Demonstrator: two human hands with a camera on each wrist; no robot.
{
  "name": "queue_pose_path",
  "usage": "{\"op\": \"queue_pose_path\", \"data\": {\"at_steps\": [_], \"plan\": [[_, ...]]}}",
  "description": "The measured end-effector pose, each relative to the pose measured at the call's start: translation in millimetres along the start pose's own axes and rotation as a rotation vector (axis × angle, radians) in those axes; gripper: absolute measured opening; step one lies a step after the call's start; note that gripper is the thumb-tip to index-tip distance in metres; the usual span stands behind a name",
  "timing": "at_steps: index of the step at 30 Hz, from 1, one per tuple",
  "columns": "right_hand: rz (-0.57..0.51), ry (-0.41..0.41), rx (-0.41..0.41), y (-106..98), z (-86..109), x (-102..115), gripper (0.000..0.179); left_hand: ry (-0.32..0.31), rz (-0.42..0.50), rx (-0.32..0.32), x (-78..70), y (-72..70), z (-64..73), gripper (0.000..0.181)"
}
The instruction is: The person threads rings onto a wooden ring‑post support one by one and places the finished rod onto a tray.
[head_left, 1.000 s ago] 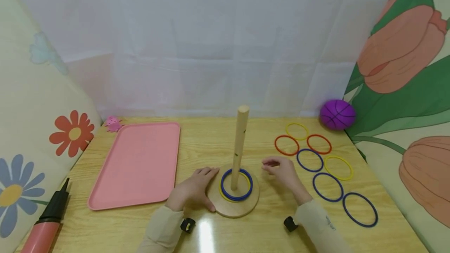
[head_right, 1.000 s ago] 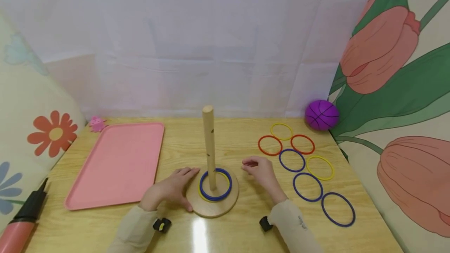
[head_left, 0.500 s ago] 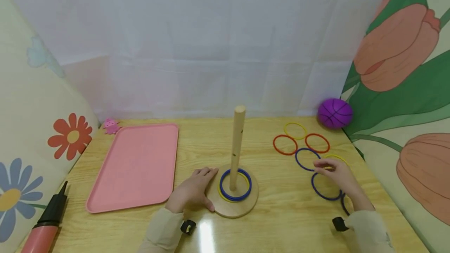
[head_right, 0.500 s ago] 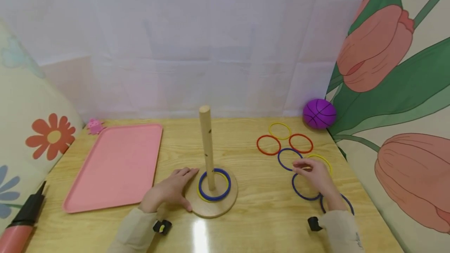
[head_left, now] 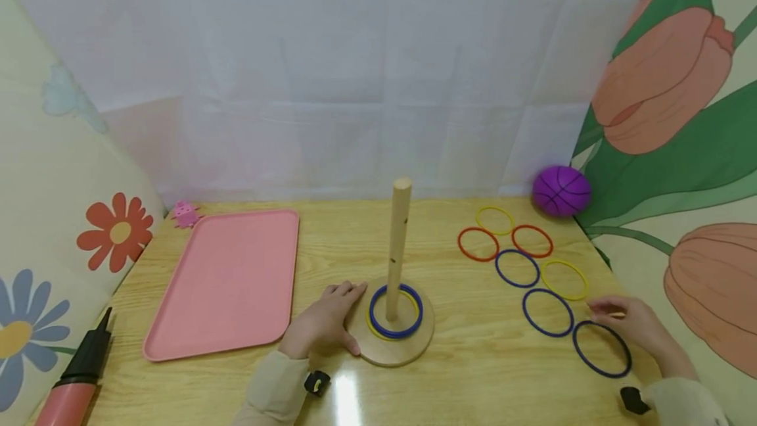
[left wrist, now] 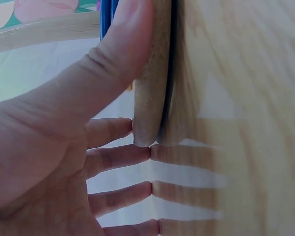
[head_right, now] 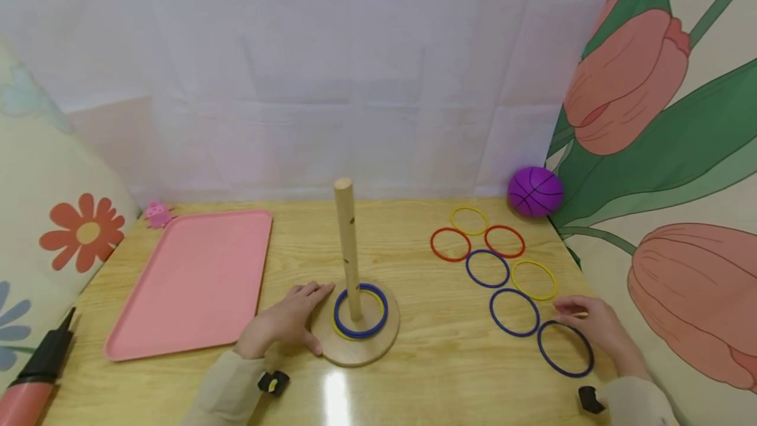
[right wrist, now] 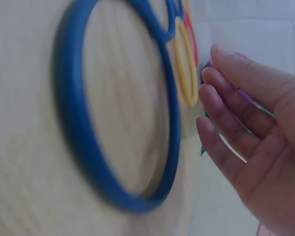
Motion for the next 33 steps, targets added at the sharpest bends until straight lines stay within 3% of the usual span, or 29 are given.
{"op": "queue_pose_path", "data": {"at_steps": [5,10,17,25,33], "plan": [[0.066,0.061,0.048,-1,-0.1,-11,0.035,0.001,-0.007,-0.002,-0.7,-0.2,-0.1,0.112],[0.115,0.101,0.042,-1,-2.8,-16,0.036,0.000,-0.009,-0.002,-0.7,-0.2,0.2,0.112],[0.155,0.118,0.018,1,-1.1,-17,0.020,0.018,-0.021,-0.003,0.9,-0.9,-2.2,0.109],[0.156,0.131,0.020,-3,2.5,-15,0.017,0.027,-0.020,-0.003,1.9,-1.7,-5.3,0.104],[0.079,0.131,-0.056,-19,6.7,-10,0.024,0.042,-0.031,0.000,2.1,-2.5,-5.2,0.097]]}}
Point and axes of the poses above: each hand's wrist, its own z-axis away from the middle knuckle, its own y-axis out of the palm, x = y × z, the point moved 1 cm from there along -z, towards the middle knuckle, and after that the axes turned 15 degrees about y, right-handed, at the moved point
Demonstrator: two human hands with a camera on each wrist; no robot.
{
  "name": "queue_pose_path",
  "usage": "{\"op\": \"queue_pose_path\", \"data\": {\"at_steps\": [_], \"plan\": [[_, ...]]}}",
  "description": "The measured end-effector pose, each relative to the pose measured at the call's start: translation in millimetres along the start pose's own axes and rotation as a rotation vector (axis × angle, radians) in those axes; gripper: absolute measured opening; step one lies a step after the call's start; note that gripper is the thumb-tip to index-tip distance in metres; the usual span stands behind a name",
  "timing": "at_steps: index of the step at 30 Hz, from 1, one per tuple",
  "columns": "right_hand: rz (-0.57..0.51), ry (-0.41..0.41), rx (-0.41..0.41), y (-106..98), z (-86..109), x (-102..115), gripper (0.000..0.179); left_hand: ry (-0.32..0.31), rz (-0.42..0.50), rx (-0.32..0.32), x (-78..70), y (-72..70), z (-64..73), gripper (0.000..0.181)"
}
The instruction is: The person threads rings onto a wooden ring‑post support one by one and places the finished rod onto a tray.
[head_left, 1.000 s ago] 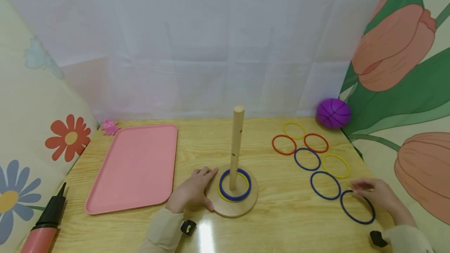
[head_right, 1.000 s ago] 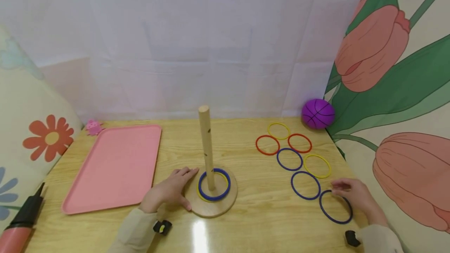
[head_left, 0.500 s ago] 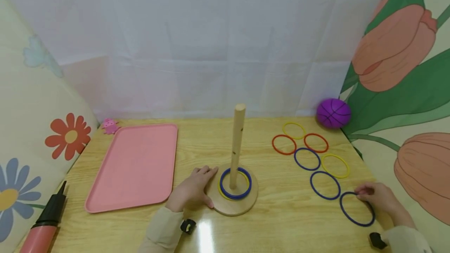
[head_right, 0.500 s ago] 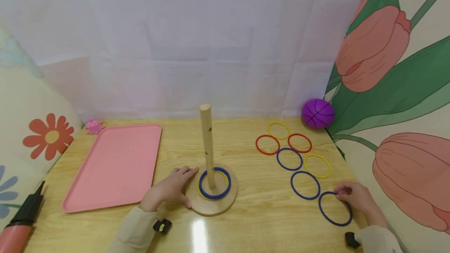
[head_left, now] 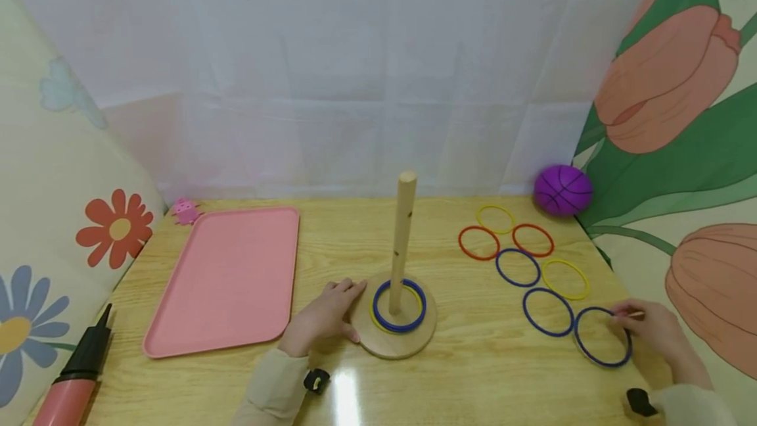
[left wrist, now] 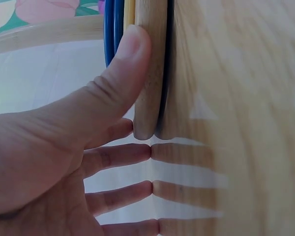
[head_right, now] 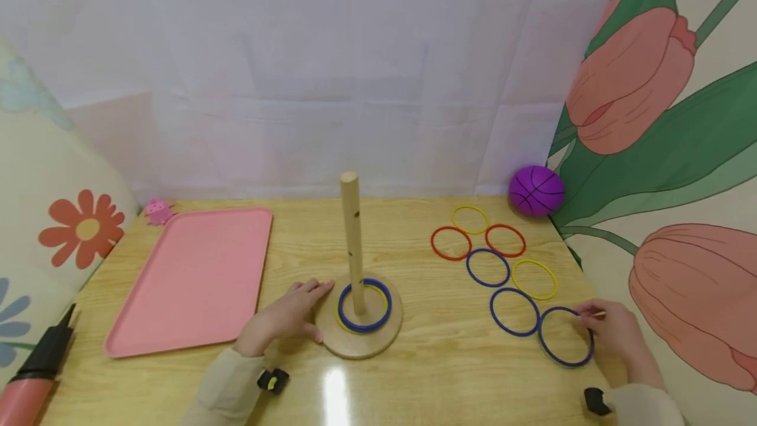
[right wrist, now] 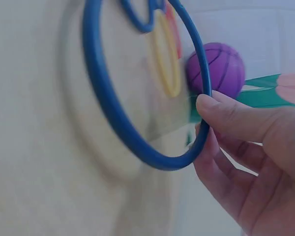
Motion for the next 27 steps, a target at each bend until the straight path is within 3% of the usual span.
{"op": "queue_pose_path", "data": {"at_steps": [4,8,13,16,23,27], "plan": [[-0.090,-0.041,-0.055,-8,3.1,11,0.022,0.019,-0.005,-0.020,1.3,0.2,1.0,0.096],[-0.172,-0.078,-0.108,-14,8.0,37,0.028,0.023,0.003,-0.036,1.2,-0.6,3.2,0.096],[-0.236,-0.063,-0.131,-23,10.4,84,0.038,0.009,0.010,-0.021,-0.7,-2.9,4.8,0.096],[-0.333,-0.098,-0.129,-26,12.4,116,0.038,0.006,0.007,-0.016,-0.6,-2.9,4.8,0.096],[-0.574,-0.190,-0.102,-34,18.8,187,0.015,-0.005,-0.038,-0.023,1.3,-0.8,3.9,0.097],[-0.688,-0.246,-0.056,-40,24.1,226,0.011,-0.012,-0.083,-0.016,2.8,-0.3,3.1,0.097]]}}
Point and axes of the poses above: each hand's wrist, its own z-axis away from the middle knuckle, its own y-axis out of the palm, x = y × z, the point moved 1 cm from there along -z, towards the middle knuckle, and after that the axes turned 15 degrees about y, right-handed, at the moved point
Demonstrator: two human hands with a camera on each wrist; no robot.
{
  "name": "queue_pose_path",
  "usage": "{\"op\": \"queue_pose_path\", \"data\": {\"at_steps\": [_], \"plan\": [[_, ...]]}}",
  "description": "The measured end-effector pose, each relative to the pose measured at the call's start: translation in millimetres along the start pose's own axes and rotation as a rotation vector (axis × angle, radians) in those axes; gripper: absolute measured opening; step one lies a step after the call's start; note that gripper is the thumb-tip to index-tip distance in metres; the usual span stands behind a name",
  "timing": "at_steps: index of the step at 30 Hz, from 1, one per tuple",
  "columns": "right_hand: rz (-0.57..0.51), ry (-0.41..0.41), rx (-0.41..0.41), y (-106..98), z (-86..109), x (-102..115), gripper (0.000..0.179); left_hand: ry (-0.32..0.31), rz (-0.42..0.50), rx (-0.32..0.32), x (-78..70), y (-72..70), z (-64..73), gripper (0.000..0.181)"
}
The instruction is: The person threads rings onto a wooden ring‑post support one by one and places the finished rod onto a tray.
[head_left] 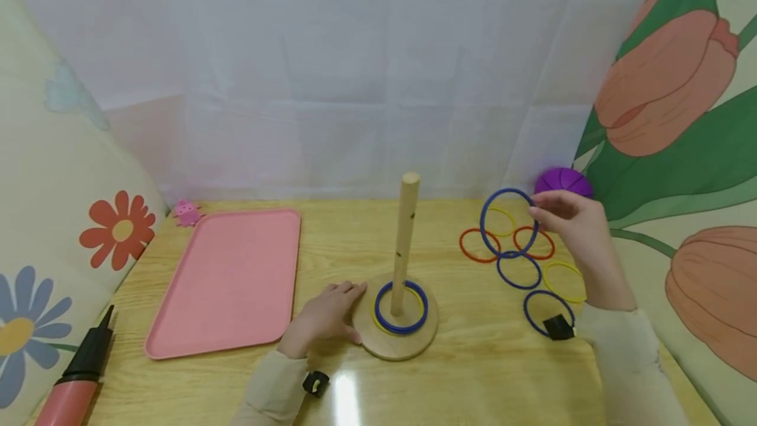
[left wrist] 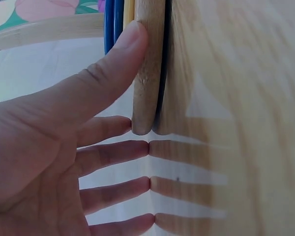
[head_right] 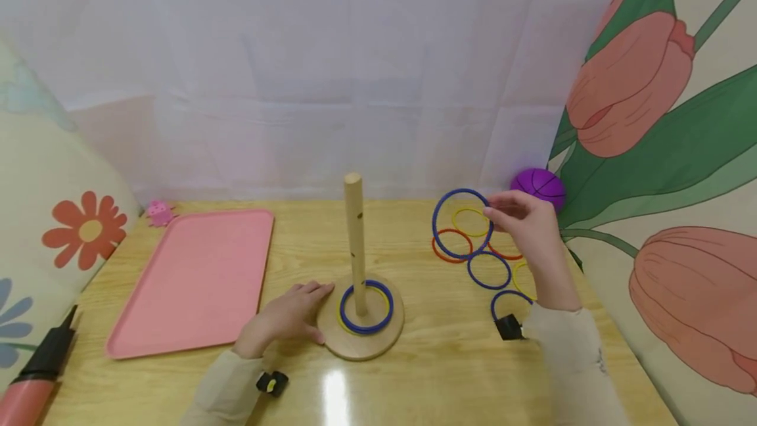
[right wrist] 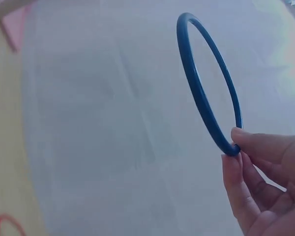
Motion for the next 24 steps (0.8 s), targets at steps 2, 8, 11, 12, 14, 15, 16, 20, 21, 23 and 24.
{"op": "queue_pose_path", "data": {"at_steps": [2,8,11,12,14,15,16,20,21,23,24], "plan": [[-0.063,-0.012,0.035,9,-1.7,15,0.010,0.005,-0.012,0.000,0.5,0.8,-0.3,0.098],[-0.281,-0.026,0.168,38,-0.3,60,0.009,0.005,-0.022,-0.007,2.4,2.5,-1.2,0.098],[-0.337,-0.032,0.217,51,2.4,78,0.009,0.000,-0.029,-0.011,3.0,2.9,-1.9,0.098],[-0.348,-0.032,0.228,56,3.0,83,0.009,-0.001,-0.031,-0.011,3.0,3.0,-2.1,0.098],[-0.346,-0.020,0.241,65,3.9,90,0.009,0.001,-0.034,-0.015,2.5,2.5,-2.4,0.098],[-0.345,-0.008,0.249,70,3.9,91,0.009,0.002,-0.034,-0.016,2.3,2.4,-2.4,0.098],[-0.339,0.002,0.255,75,3.9,92,0.011,0.002,-0.031,-0.016,2.1,2.4,-2.4,0.097],[-0.298,0.034,0.279,93,5.0,87,0.016,-0.002,-0.014,-0.013,1.8,2.1,-2.2,0.097],[-0.293,0.037,0.282,97,5.3,85,0.016,-0.004,-0.010,-0.013,1.8,2.1,-2.1,0.097],[-0.286,0.037,0.290,105,6.1,79,0.014,-0.004,-0.002,-0.012,1.9,1.8,-1.7,0.097],[-0.283,0.039,0.295,108,6.4,75,0.013,-0.006,0.001,-0.010,2.1,1.8,-1.6,0.097]]}}
Point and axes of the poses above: each hand's wrist, its own z-axis away from the middle knuckle, its own y-axis out of the palm, x = y × z, the point moved 1 cm from there along -z, towards the middle knuckle, and after that the axes turned 15 degrees about y, right-handed, at the moved point
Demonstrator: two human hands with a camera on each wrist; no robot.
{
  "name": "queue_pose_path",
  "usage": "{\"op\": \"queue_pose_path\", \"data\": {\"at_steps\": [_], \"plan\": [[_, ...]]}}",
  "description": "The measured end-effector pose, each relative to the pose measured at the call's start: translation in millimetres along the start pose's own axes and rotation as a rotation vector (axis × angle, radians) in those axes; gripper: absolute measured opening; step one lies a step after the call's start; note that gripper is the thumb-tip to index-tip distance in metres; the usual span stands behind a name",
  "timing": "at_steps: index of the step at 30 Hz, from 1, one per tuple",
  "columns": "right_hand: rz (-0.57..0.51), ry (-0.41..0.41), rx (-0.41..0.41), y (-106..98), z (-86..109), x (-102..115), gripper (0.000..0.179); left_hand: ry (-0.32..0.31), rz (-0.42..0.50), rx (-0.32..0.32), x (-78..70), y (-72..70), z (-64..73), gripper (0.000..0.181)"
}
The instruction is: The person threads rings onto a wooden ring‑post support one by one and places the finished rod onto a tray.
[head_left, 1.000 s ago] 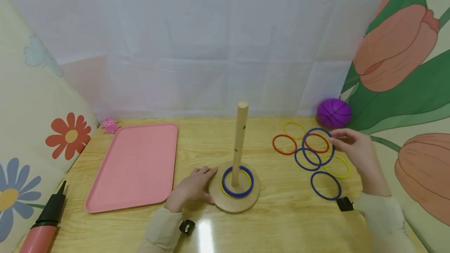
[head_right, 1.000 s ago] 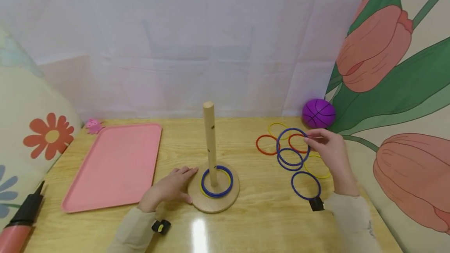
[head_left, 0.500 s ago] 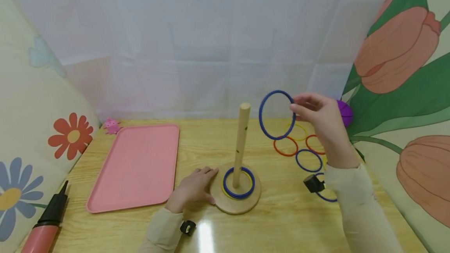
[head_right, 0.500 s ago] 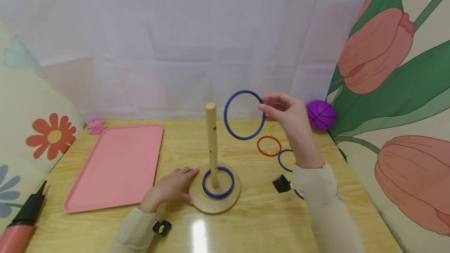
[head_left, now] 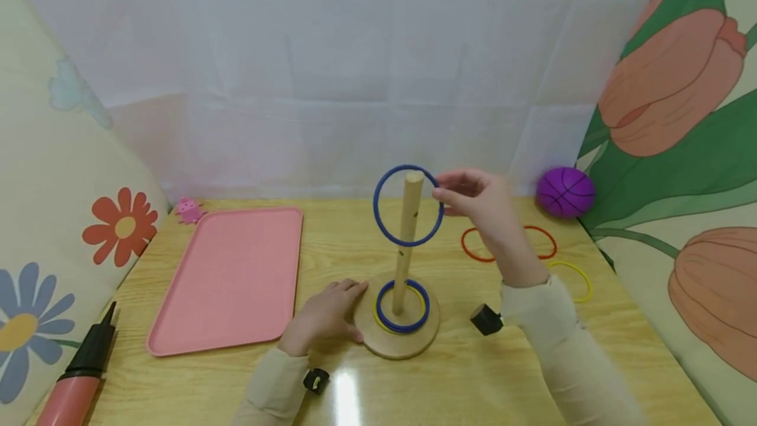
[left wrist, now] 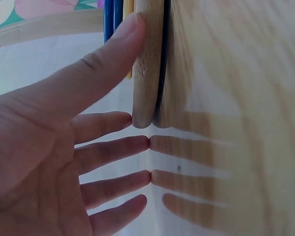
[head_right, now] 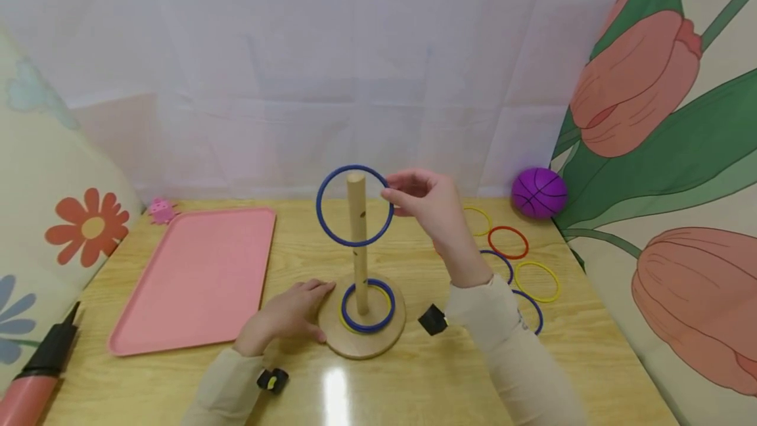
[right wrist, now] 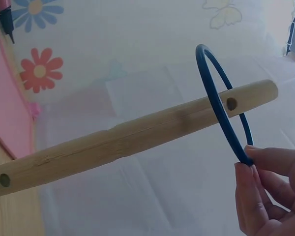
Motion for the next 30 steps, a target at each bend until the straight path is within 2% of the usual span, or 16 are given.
{"op": "queue_pose_path", "data": {"at_steps": [7,11,21,25,30], "plan": [[0.088,0.087,-0.009,8,-5.7,-38,0.026,0.020,0.038,-0.023,-0.7,-3.2,1.8,0.096],[0.146,0.146,-0.017,11,-11.8,-66,0.025,0.029,0.066,-0.028,-1.8,-4.4,2.7,0.095],[0.281,0.221,-0.028,20,-24.1,-133,0.017,0.056,0.162,0.010,0.0,-2.9,0.4,0.095],[0.342,0.243,-0.010,21,-25.6,-152,0.015,0.079,0.173,0.022,2.2,-0.8,-0.2,0.094],[0.407,0.261,0.006,22,-26.8,-167,0.013,0.083,0.182,0.028,3.1,0.7,-0.6,0.093]]}}
Point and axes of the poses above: each hand's wrist, its own z-axis away from the middle knuckle, its own y-axis out of the palm, x = y × z, the point moved 1 cm from there along -z, towards the middle knuckle, and after that the axes turned 15 degrees about y, right-handed, at the moved point
